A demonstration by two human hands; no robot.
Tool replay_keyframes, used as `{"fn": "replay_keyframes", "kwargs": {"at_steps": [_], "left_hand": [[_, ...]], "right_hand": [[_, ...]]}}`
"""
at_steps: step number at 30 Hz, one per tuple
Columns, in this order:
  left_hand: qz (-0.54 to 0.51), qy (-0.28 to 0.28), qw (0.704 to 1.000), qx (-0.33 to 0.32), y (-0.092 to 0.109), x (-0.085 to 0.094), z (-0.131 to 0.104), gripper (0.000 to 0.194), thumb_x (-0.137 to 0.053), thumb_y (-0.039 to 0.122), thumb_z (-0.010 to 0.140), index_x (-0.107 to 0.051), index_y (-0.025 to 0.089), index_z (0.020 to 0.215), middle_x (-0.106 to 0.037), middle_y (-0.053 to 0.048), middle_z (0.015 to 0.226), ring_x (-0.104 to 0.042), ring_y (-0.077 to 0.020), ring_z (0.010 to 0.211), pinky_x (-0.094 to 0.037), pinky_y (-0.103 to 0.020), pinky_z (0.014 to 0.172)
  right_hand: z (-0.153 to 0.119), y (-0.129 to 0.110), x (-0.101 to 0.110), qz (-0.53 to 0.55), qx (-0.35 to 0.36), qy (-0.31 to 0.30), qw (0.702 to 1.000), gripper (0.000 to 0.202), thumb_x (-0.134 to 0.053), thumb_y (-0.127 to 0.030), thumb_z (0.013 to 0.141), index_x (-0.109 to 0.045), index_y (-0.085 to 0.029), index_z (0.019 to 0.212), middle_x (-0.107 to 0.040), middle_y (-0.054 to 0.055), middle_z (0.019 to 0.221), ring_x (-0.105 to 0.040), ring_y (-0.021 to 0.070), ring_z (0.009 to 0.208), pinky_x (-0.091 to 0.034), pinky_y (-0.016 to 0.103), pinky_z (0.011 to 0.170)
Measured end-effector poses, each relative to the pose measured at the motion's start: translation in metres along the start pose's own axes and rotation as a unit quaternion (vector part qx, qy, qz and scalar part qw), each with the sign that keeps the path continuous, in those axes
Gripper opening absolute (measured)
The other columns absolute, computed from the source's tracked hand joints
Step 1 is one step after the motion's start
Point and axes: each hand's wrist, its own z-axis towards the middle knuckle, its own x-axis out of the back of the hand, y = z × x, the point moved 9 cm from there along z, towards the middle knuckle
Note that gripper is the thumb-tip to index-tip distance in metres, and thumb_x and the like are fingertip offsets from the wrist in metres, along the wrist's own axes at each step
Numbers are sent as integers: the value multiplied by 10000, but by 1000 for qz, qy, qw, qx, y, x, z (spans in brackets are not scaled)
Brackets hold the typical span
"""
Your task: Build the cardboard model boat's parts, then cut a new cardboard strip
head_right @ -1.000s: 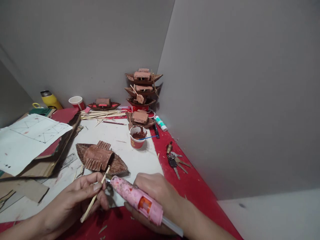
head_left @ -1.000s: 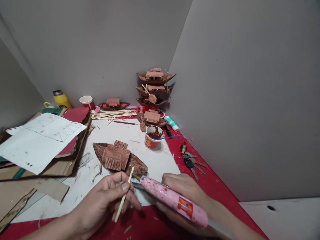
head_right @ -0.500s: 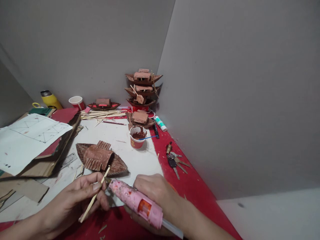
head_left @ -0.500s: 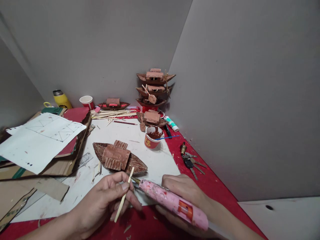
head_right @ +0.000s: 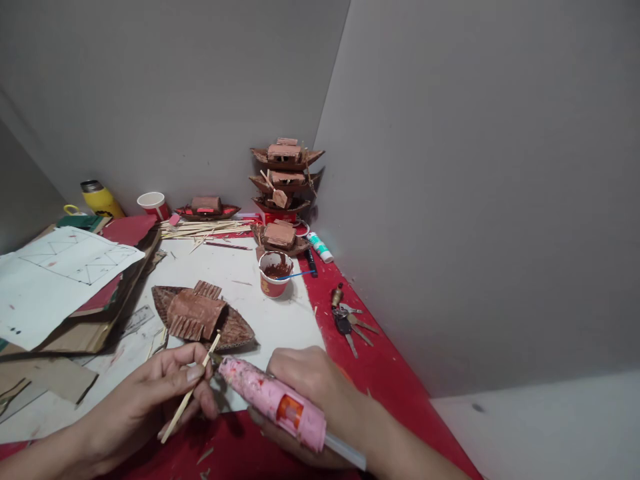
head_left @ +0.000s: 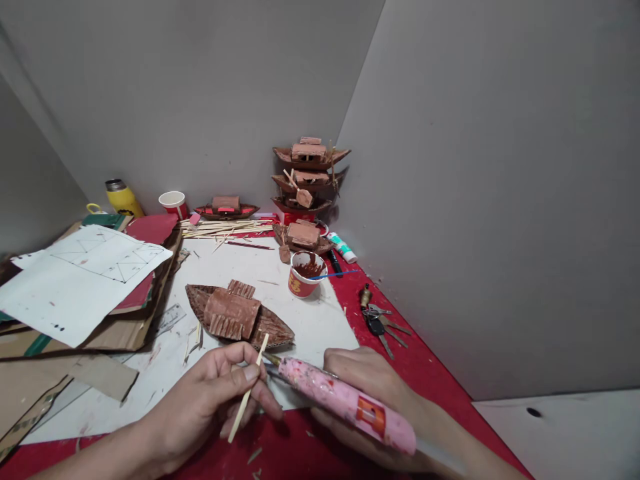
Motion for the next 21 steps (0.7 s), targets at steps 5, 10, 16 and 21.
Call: {"fn": "replay_keyframes", "kwargs": {"at_steps": [5,10,16,21], "left_hand": [[13,-1,1000,4,-1,-1,0,203,-592,346,882,-518,166,823,-711,-65,679,-348,-69,432,-206,-210,425],[3,0,1000,2,-1,-1,0,193,-589,337,884,-516,168,827,-716,-64,681,-341,-62,416,-199,-210,422],[-6,1,1000,1,-2,2,0,185,-591,330,882,-525,168,821,-722,-68,691,-355,-65,423,-200,-206,412],[-5,-1,1000,1,-2,2,0,189,-597,335,879,-525,166,831,-721,-69,688,-349,-61,421,-203,-204,414]], "right_hand": [[0,3,0,-16,-16,2,1000,220,-528,-289,866,-426,-206,690,-470,-26,599,-405,94,489,-292,238,496],[1,1,-1,-9,-3,-7,1000,203,-543,-284,856,-440,-204,701,-483,-22,615,-415,97,503,-291,245,511],[0,2,1,-21,-1,3,1000,223,-514,-302,883,-438,-203,698,-467,-28,600,-404,94,487,-292,235,502],[-2,3,-2,-33,5,-5,999,206,-524,-295,875,-456,-195,709,-485,-24,612,-415,92,502,-293,235,515]]}}
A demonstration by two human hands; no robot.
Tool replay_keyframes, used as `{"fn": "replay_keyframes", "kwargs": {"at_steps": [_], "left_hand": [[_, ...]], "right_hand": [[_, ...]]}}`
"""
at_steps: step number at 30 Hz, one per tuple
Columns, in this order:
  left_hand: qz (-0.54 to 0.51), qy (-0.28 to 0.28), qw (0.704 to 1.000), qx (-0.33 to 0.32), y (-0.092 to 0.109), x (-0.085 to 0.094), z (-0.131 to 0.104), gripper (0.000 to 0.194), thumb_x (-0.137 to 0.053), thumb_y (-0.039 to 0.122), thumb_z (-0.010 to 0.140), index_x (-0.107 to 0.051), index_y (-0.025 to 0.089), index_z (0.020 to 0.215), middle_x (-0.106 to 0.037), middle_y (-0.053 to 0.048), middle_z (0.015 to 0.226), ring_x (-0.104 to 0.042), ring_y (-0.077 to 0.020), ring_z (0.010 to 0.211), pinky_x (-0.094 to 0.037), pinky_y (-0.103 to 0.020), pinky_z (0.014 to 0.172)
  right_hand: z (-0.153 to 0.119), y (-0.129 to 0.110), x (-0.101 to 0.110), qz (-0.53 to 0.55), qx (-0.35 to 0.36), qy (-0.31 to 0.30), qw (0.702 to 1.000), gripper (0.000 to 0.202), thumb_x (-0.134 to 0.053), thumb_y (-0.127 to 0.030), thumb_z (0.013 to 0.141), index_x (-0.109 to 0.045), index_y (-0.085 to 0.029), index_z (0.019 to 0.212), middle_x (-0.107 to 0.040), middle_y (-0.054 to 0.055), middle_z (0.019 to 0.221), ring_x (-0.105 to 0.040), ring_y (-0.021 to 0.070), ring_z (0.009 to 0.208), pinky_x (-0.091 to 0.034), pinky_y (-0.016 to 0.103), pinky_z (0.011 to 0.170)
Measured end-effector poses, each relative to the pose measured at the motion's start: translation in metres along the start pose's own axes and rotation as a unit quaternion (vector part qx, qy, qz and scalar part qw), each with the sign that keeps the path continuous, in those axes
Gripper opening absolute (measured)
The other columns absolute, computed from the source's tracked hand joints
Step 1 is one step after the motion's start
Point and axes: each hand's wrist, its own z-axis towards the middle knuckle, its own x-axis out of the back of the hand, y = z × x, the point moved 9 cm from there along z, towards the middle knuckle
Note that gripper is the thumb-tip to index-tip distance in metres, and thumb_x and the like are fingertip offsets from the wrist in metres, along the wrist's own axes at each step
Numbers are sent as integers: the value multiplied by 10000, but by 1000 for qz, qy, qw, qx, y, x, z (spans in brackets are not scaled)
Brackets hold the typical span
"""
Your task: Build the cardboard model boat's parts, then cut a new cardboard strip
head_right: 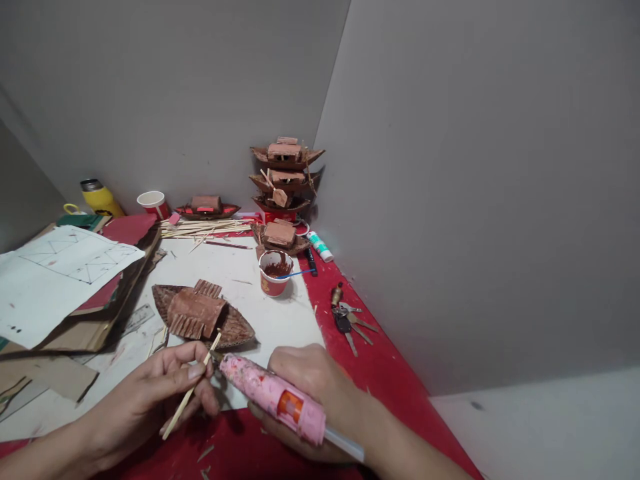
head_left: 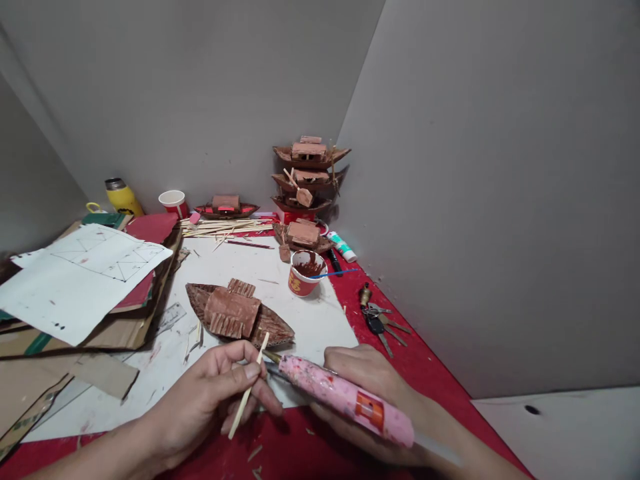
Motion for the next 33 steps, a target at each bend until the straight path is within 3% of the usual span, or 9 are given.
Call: {"fn": "replay_keyframes", "kwargs": {"at_steps": [33], "left_hand": [[24,4,1000,-7,4,0,0,207,-608,357,870,-519,174,829,-721,-61,698,-333,-59,415,-192,-217,412]], "right_hand": [[-1,0,-2,-42,9,4,999,247,-484,-320,900,-474,-188,692,-492,-15,598,-416,95,489,-275,248,509]]}}
